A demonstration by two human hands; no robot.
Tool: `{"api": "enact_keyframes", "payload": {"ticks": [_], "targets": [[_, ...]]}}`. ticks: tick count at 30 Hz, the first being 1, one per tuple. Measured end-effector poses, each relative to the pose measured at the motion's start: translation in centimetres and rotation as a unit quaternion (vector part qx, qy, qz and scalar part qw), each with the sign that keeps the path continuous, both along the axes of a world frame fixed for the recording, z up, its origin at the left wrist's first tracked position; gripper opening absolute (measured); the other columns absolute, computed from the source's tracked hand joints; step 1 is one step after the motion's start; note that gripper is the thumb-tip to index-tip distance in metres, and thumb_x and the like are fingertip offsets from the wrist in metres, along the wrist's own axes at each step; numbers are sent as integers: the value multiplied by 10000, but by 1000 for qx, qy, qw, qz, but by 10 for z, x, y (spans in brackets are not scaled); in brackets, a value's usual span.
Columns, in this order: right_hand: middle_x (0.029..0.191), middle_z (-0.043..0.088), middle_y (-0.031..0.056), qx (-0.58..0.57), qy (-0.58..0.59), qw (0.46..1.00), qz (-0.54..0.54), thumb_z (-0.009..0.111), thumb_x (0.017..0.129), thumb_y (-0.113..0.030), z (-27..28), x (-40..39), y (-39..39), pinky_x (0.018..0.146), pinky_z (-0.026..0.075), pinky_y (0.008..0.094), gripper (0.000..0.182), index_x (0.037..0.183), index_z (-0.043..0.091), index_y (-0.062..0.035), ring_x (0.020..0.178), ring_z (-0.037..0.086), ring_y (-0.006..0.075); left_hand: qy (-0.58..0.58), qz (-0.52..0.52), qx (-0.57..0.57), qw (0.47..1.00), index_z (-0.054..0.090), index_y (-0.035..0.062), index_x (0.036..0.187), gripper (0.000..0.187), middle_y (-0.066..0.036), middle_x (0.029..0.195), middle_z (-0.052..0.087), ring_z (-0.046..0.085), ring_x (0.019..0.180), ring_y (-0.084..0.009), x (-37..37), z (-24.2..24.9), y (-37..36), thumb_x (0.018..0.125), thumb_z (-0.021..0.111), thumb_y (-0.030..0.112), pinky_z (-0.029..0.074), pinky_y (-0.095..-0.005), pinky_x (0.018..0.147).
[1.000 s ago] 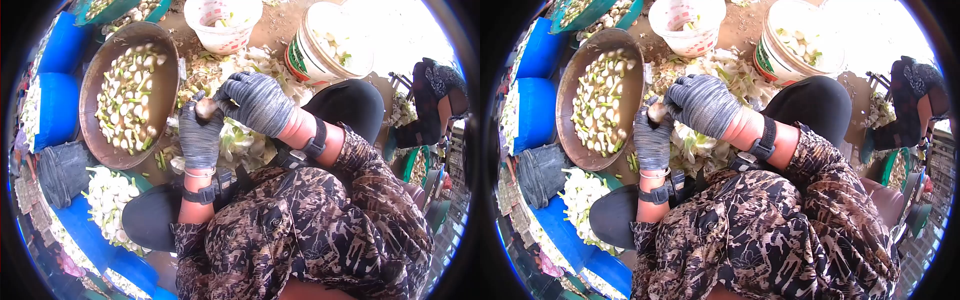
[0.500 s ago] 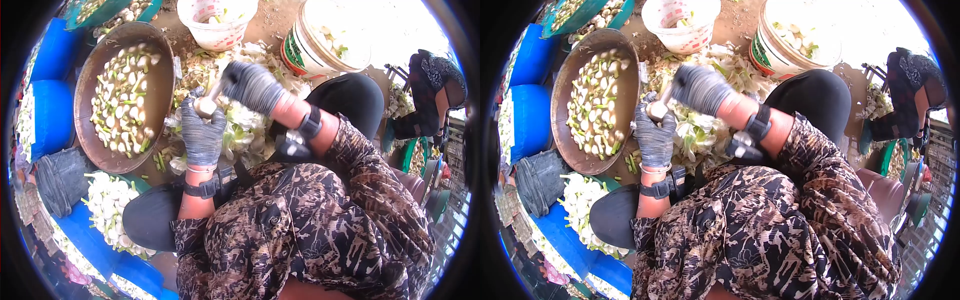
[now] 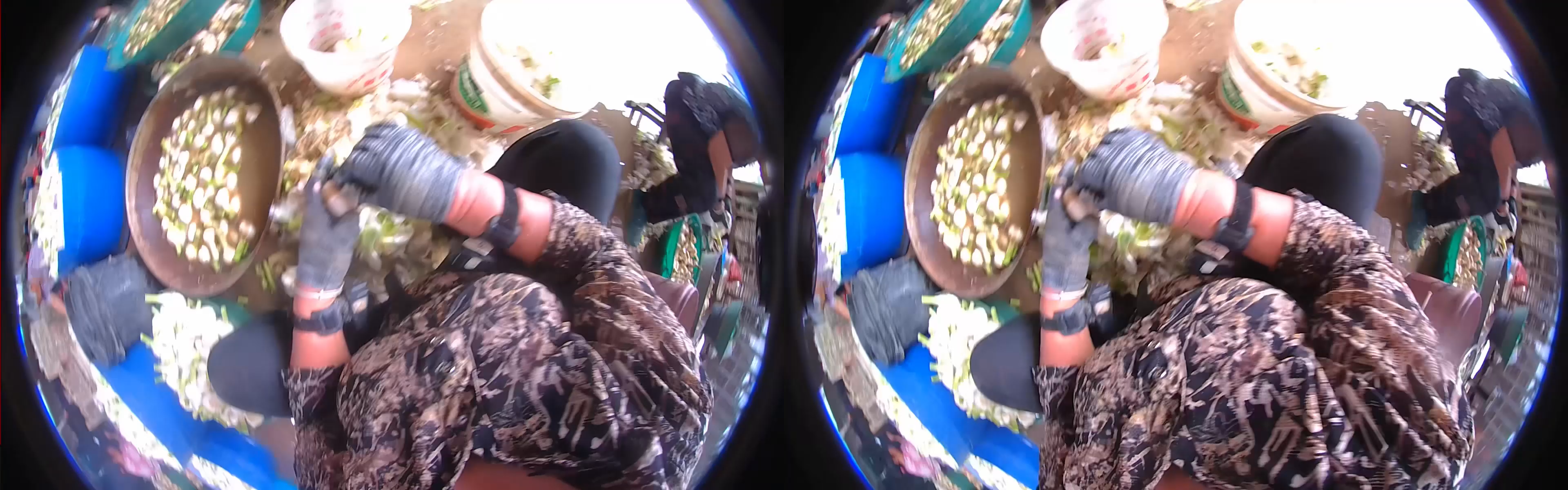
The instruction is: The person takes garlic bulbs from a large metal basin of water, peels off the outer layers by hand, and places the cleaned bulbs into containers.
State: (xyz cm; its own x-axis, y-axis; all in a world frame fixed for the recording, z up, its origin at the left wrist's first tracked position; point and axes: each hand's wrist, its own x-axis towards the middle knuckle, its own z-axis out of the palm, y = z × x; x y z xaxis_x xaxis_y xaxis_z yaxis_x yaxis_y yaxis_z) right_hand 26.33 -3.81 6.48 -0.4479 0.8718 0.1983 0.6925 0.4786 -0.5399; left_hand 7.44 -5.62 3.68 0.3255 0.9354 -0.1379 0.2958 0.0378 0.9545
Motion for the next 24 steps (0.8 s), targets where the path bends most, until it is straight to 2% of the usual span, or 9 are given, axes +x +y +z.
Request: {"api": "enact_keyframes", "payload": {"ticks": [3, 4, 6, 10, 14, 17, 18, 20, 24], "targets": [[728, 641, 140, -26, 150, 988, 11, 648, 766, -227, 2, -3, -1, 642, 494, 410, 128, 798, 711, -121, 691, 626, 334, -74, 22, -104, 992, 356, -11, 1398, 639, -93, 1178, 545, 527, 1039, -166, 1, -3, -2, 782, 527, -15, 437, -289, 919], [802, 684, 114, 16, 87, 996, 13, 650, 747, -215, 0, 1, -2, 648, 521, 391, 204, 918, 714, -124, 745, 661, 318, -76, 19, -109, 991, 375, -35, 1380, 607, -110, 1203, 551, 528, 1066, -174, 2, 0, -3, 795, 532, 3, 431, -297, 938], [700, 653, 128, 114, 35, 992, -29, 656, 662, -249, -20, -6, -5, 597, 508, 418, 175, 744, 681, -96, 670, 649, 316, -12, -10, -11, 1000, 401, -79, 1321, 485, -180, 1226, 544, 525, 1102, -248, 8, 0, -3, 866, 490, 62, 410, -339, 971], [700, 664, 132, 4, 38, 994, -104, 675, 621, -263, -19, -13, -11, 613, 521, 408, 210, 737, 702, -90, 688, 657, 332, 33, -44, 58, 997, 501, -83, 1180, 371, -233, 1086, 593, 565, 971, -303, 10, -1, -7, 1009, 365, 217, 437, -372, 878], [774, 687, 144, -226, 127, 946, -192, 659, 731, -274, -20, -10, -11, 672, 522, 415, 210, 855, 722, -117, 756, 670, 329, 197, -43, 94, 975, 536, -13, 1195, 366, -181, 1121, 606, 575, 1020, -302, 14, -13, 4, 861, 586, 129, 442, -369, 915], [824, 685, 163, -263, 107, 943, -172, 606, 788, -290, -34, -10, -6, 727, 514, 421, 274, 928, 689, -69, 802, 664, 340, 278, -15, 3, 960, 543, -10, 1192, 352, -176, 1132, 600, 575, 1045, -298, 34, -4, 3, 865, 566, 119, 444, -391, 930], [843, 683, 169, -259, 130, 941, -172, 596, 800, -292, -38, -8, -7, 736, 511, 424, 285, 942, 675, -59, 808, 660, 348, 195, -12, 107, 975, 551, -22, 1130, 302, -179, 1056, 618, 592, 961, -303, 31, -29, 6, 906, 476, 166, 463, -399, 855], [873, 672, 185, -234, 217, 943, -94, 572, 832, -292, -37, -2, -10, 748, 501, 440, 294, 981, 642, -48, 820, 647, 366, 76, -20, 108, 991, 534, -39, 1123, 327, -197, 1058, 612, 597, 949, -302, 12, -28, 12, 930, 398, 187, 473, -399, 842], [820, 655, 176, -193, 183, 963, -36, 614, 822, -266, -28, 3, -10, 728, 503, 431, 242, 929, 604, -50, 817, 638, 372, 23, -80, 46, 995, 417, 1, 1326, 515, -147, 1239, 532, 536, 1094, -228, -12, -57, 13, 875, 575, 192, 433, -335, 963]]}}
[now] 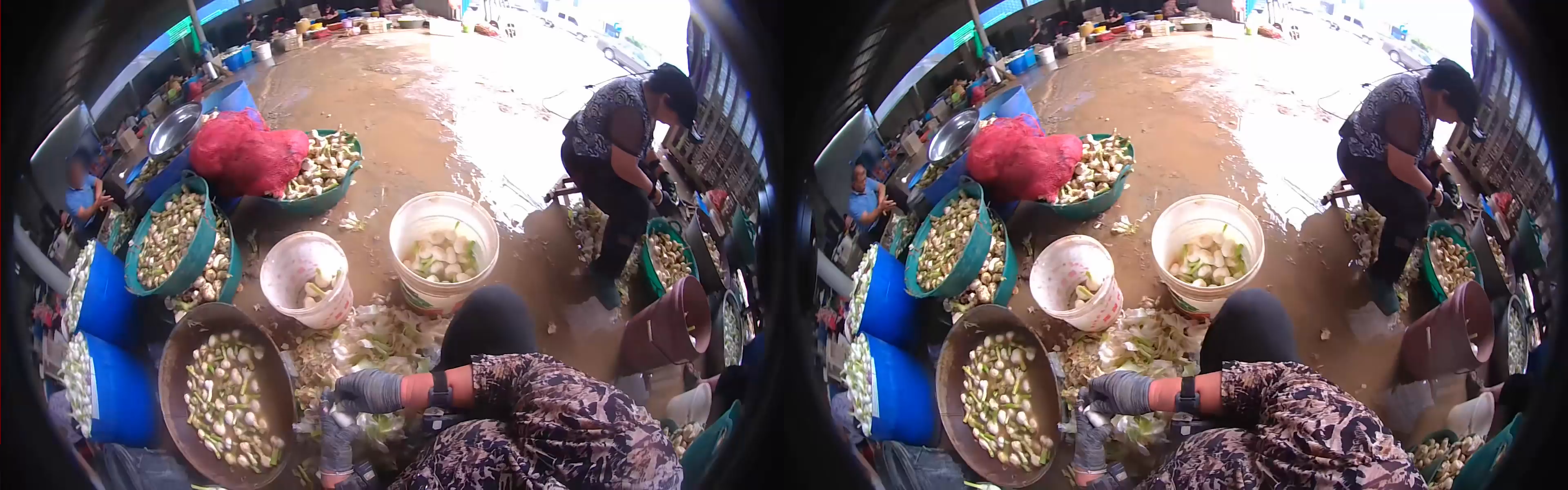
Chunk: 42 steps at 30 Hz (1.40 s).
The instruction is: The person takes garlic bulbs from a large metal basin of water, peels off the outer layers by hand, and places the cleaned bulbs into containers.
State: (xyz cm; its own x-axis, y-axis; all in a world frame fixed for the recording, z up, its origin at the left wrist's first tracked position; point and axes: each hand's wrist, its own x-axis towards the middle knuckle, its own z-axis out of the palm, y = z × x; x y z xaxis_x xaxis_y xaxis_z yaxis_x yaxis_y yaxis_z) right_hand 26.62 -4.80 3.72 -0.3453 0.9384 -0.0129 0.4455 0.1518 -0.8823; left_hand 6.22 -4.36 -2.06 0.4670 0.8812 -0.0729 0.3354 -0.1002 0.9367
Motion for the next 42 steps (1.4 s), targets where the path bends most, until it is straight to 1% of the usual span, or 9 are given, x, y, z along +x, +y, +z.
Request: {"api": "enact_keyframes", "payload": {"ticks": [3, 9, 15, 22, 25, 30, 33, 39, 42], "targets": [[751, 618, 164, 188, -93, 977, -31, 668, 756, -252, -7, -4, -1, 683, 499, 445, 238, 886, 591, -68, 770, 628, 377, -211, 36, -292, 932, 432, 30, 1339, 541, -99, 1263, 514, 527, 1085, -189, 12, 36, -6, 901, 627, 280, 419, -310, 982], [762, 649, 183, -107, 38, 973, -200, 672, 850, -334, -25, -20, 5, 684, 486, 391, 369, 980, 619, 7, 698, 614, 276, 28, 48, 145, 988, 406, -10, 1340, 478, -133, 1186, 528, 530, 1072, -233, 26, 45, -15, 940, 507, 232, 419, -350, 977], [748, 672, 42, -250, 132, 959, -23, 580, 931, -416, 12, -15, 0, 570, 478, 276, 409, 1040, 632, -25, 627, 588, 105, -48, 113, 194, 973, 460, -5, 1304, 411, -123, 1236, 527, 523, 1112, -209, 16, 51, -12, 963, 468, 224, 410, -339, 980], [754, 659, 5, -402, 242, 883, -5, 503, 981, -378, -8, -15, 1, 460, 438, 205, 361, 986, 675, -60, 548, 545, 54, -186, 229, -91, 951, 488, 51, 1299, 416, -102, 1206, 536, 536, 1056, -182, 27, 31, -11, 1018, 399, 344, 446, -322, 925], [659, 594, -17, -346, 205, 916, 1, 487, 981, -392, -7, -13, 1, 505, 461, 317, 399, 914, 657, -37, 532, 547, 134, -312, 260, -197, 892, 505, 54, 1289, 427, -84, 1189, 549, 556, 1025, -168, 33, 22, -7, 1012, 412, 366, 463, -319, 903], [743, 597, 215, 11, 9, 999, -38, 598, 905, -268, 1, -17, -10, 627, 470, 416, 230, 845, 598, -46, 673, 571, 394, -465, 180, -335, 800, 507, 0, 1255, 489, -102, 1152, 579, 543, 1093, -236, 32, 21, 5, 1003, 414, 407, 426, -351, 976], [735, 605, 191, 76, -60, 995, 5, 601, 905, -274, 18, -11, -16, 627, 472, 414, 229, 849, 600, -52, 670, 575, 388, -577, 90, -359, 728, 538, 33, 1203, 413, -91, 1044, 568, 542, 1007, -224, 32, -9, 12, 1011, 389, 367, 435, -335, 930], [862, 666, 173, -26, 4, 986, 163, 598, 887, -262, 24, 3, -12, 707, 498, 396, 246, 1017, 660, -62, 776, 629, 351, -498, 236, -393, 736, 574, 72, 1039, 319, -21, 651, 480, 457, 503, -122, 37, 30, 15, 990, 403, 338, 438, -337, 543], [832, 656, 187, -178, -304, 891, 285, 671, 845, -323, 27, 4, -3, 767, 490, 417, 281, 926, 662, -55, 814, 638, 352, -582, 261, -309, 706, 558, 77, 903, 325, -32, 638, 509, 488, 504, -166, 18, 36, 30, 963, 451, 378, 448, -305, 543]]}}
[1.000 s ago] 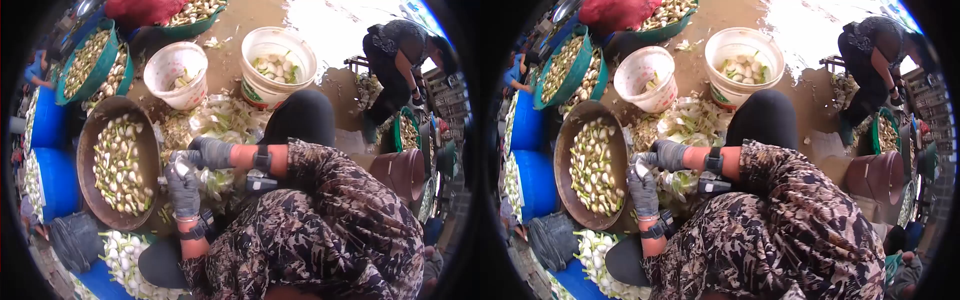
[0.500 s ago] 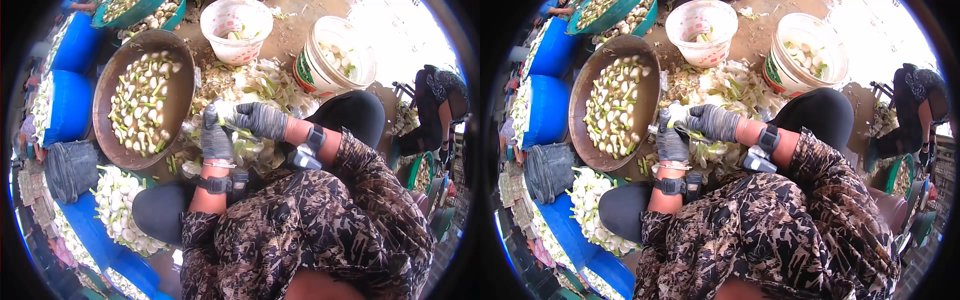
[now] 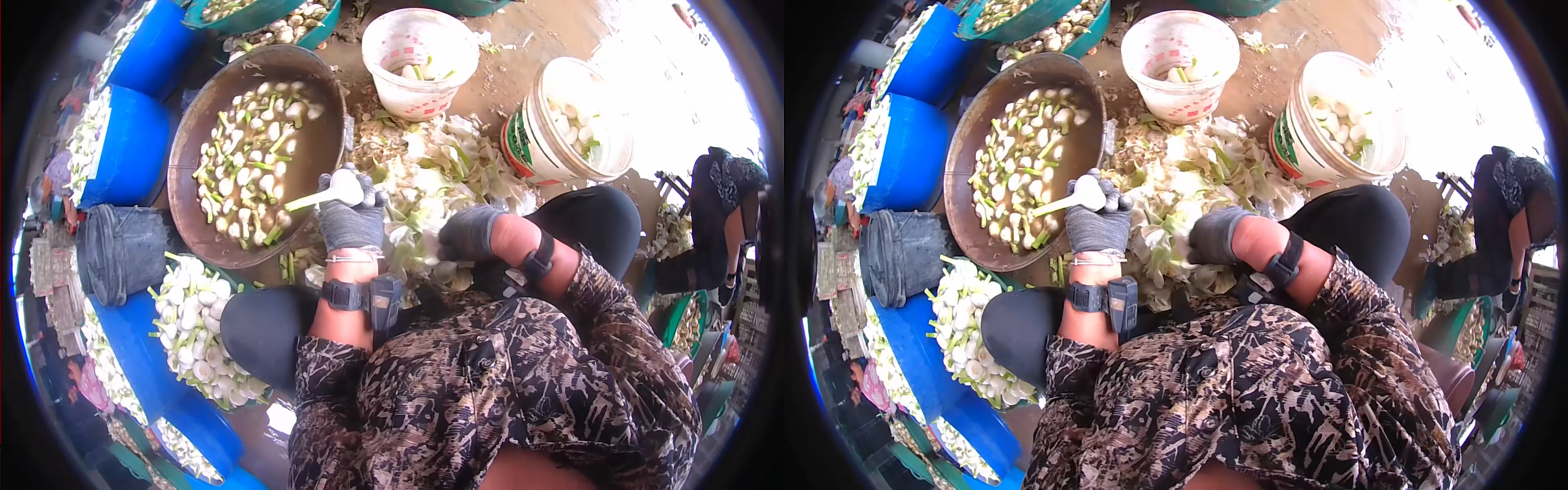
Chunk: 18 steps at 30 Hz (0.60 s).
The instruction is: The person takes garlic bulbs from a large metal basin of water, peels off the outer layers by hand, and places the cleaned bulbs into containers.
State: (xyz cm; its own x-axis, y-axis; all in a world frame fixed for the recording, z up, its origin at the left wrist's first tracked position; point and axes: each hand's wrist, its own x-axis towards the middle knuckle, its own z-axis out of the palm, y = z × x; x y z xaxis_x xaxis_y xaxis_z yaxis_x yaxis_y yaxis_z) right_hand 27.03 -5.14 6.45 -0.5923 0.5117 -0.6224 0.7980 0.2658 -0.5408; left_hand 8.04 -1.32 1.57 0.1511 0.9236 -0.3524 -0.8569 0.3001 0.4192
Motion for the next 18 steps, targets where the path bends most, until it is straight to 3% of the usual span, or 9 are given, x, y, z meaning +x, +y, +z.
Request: {"api": "enact_keyframes", "payload": {"ticks": [3, 5, 7, 9, 11, 13, 14, 16, 18], "targets": [[1101, 636, 213, -3, -177, 984, -20, 709, 800, -442, 0, 5, 1, 914, 466, 412, 548, 1163, 607, -45, 1026, 603, 376, 248, 19, 120, 961, 551, 75, 886, 211, -22, 667, 536, 520, 553, -139, -5, -17, 5, 962, 485, 261, 447, -278, 557], [1340, 479, 274, 243, 97, 949, -176, 750, 744, -500, -33, 12, -3, 1017, 415, 407, 865, 1348, 432, 31, 1223, 504, 366, 381, 98, 85, 916, 563, 70, 904, 102, -24, 879, 599, 546, 759, -103, 20, 0, -16, 953, 493, 123, 475, -270, 688], [1339, 489, 203, 9, 417, 859, -299, 724, 826, -399, -36, 3, 1, 972, 469, 372, 837, 1415, 314, 31, 1203, 524, 265, 470, 68, 170, 863, 626, 53, 1008, 146, -65, 943, 627, 576, 848, -177, 34, -16, -31, 902, 544, 112, 465, -320, 827], [1235, 556, 127, -234, 476, 707, -469, 696, 868, -335, -10, -17, 1, 847, 539, 311, 757, 1421, 314, 14, 1090, 581, 206, 694, 31, 256, 672, 630, 30, 1032, 160, -114, 1025, 627, 573, 964, -240, 34, -11, -35, 902, 546, 70, 436, -358, 893], [1108, 596, 66, -208, 470, 652, -558, 681, 879, -289, -17, -10, 10, 712, 569, 302, 599, 1356, 411, -45, 907, 613, 156, 717, 42, 326, 615, 628, 26, 1050, 183, -166, 1059, 616, 551, 1035, -323, 27, 0, -32, 894, 538, 56, 407, -416, 946], [1026, 609, 47, -133, 465, 616, -622, 650, 899, -236, -11, 10, 21, 639, 571, 306, 335, 1202, 608, -100, 771, 606, 147, 692, 61, 267, 668, 601, 16, 1126, 241, -154, 1114, 595, 537, 1071, -293, 19, 1, -35, 896, 542, 55, 382, -395, 1000], [921, 607, 35, 109, 401, 688, -595, 604, 931, -206, -21, 35, 32, 583, 547, 286, 272, 1173, 614, -84, 702, 583, 134, 672, 49, 241, 699, 590, 11, 1142, 243, -147, 1127, 589, 541, 1068, -272, 12, 0, -37, 912, 537, 69, 390, -381, 997], [846, 588, 23, 281, 316, 664, -617, 565, 956, -182, -2, 123, 52, 628, 507, 220, 246, 1166, 600, -58, 741, 578, 107, 649, 39, 209, 731, 578, 7, 1158, 246, -139, 1140, 584, 545, 1065, -250, -2, -1, -40, 928, 533, 83, 397, -367, 994], [1059, 634, 116, 473, -132, 732, -473, 640, 884, -348, 36, 178, 59, 848, 496, 332, 452, 1218, 569, -52, 973, 605, 240, 546, 23, 146, 825, 585, 1, 1139, 255, -166, 1135, 579, 543, 1066, -295, -13, -1, -43, 911, 556, 112, 411, -382, 978]]}}
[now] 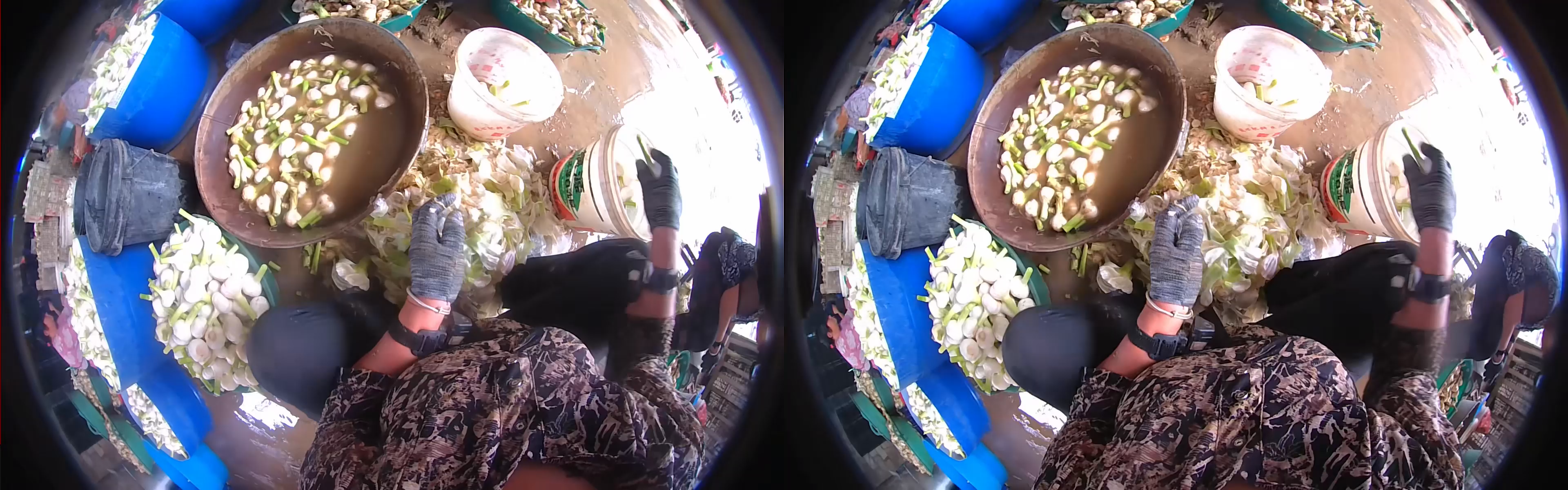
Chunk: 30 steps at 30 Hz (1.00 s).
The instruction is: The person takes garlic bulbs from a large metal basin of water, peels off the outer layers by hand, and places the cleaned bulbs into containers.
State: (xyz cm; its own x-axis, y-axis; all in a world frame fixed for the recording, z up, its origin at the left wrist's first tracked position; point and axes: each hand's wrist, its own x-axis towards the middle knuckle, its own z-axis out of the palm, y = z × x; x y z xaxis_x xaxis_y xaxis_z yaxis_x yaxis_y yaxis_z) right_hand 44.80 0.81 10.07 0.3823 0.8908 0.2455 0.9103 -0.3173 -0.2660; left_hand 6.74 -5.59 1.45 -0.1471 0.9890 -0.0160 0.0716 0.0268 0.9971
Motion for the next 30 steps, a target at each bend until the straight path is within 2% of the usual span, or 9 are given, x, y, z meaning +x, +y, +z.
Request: {"api": "enact_keyframes", "payload": {"ticks": [3, 6, 9, 11, 16, 21, 23, 27, 30], "targets": [[1256, 572, 190, -67, -275, 959, -35, 693, 790, -468, 38, -3, 16, 1005, 411, 440, 645, 1265, 544, -59, 1183, 519, 356, -12, -8, -36, 999, 586, 6, 1143, 245, -155, 1136, 574, 547, 1066, -270, -14, -3, 1, 938, 533, 128, 411, -364, 978], [1117, 649, 112, -79, 110, 982, 133, 646, 885, -301, 20, -79, 66, 892, 471, 318, 424, 1200, 596, -22, 973, 616, 203, -37, -1, -69, 997, 566, -3, 1157, 262, -148, 1132, 570, 549, 1061, -255, -28, -9, 4, 961, 508, 161, 416, -357, 966], [1071, 629, 64, -226, 510, 818, 140, 583, 941, -345, -31, -199, 127, 672, 531, 301, 431, 1247, 562, -42, 810, 628, 160, -27, 11, -55, 998, 574, -2, 1163, 253, -127, 1101, 591, 563, 1017, -211, -38, -4, 10, 980, 477, 144, 437, -323, 931], [1092, 612, 80, -287, 561, 768, 112, 543, 955, -397, -75, -279, 164, 643, 547, 317, 477, 1284, 513, -53, 764, 630, 180, -76, 22, -91, 993, 579, -4, 1160, 248, -119, 1082, 595, 563, 1013, -202, -46, 2, 15, 978, 473, 126, 435, -316, 928], [1302, 525, 205, -166, 94, 929, 316, 625, 821, -286, -187, -375, 255, 1004, 430, 407, 539, 1285, 506, -39, 1189, 523, 348, -191, 89, -138, 968, 580, -5, 1171, 234, -68, 1138, 604, 544, 1040, -137, -60, -11, 13, 956, 521, 68, 427, -284, 938], [1365, 516, 142, -318, -239, 828, 395, 605, 841, -215, -243, -404, 277, 1027, 415, 427, 507, 1337, 530, -144, 1259, 503, 296, -191, 95, -179, 960, 564, -7, 1198, 256, -76, 1139, 610, 550, 1031, -134, -73, -20, 11, 966, 520, 91, 427, -278, 940], [1314, 555, 151, -386, -239, 788, 416, 611, 825, -208, -260, -412, 267, 1001, 436, 418, 451, 1270, 589, -138, 1211, 537, 310, -52, 61, -83, 993, 559, -3, 1208, 266, -91, 1135, 611, 557, 1016, -140, -75, -22, 15, 971, 513, 109, 432, -289, 933], [1201, 640, 136, -429, -349, 664, 503, 607, 830, -184, -255, -423, 234, 958, 469, 410, 298, 1103, 712, -128, 1121, 606, 308, -165, 60, -158, 972, 578, -1, 1182, 255, -102, 1062, 616, 557, 992, -155, -72, -3, 23, 972, 513, 129, 440, -302, 900], [1235, 627, 106, -280, -322, 761, 488, 613, 839, -183, -315, -403, 239, 968, 464, 395, 355, 1184, 661, -108, 1131, 601, 290, -155, 54, -152, 975, 581, 2, 1176, 248, -85, 1056, 613, 553, 989, -152, -66, -3, 20, 976, 512, 131, 439, -293, 895]]}}
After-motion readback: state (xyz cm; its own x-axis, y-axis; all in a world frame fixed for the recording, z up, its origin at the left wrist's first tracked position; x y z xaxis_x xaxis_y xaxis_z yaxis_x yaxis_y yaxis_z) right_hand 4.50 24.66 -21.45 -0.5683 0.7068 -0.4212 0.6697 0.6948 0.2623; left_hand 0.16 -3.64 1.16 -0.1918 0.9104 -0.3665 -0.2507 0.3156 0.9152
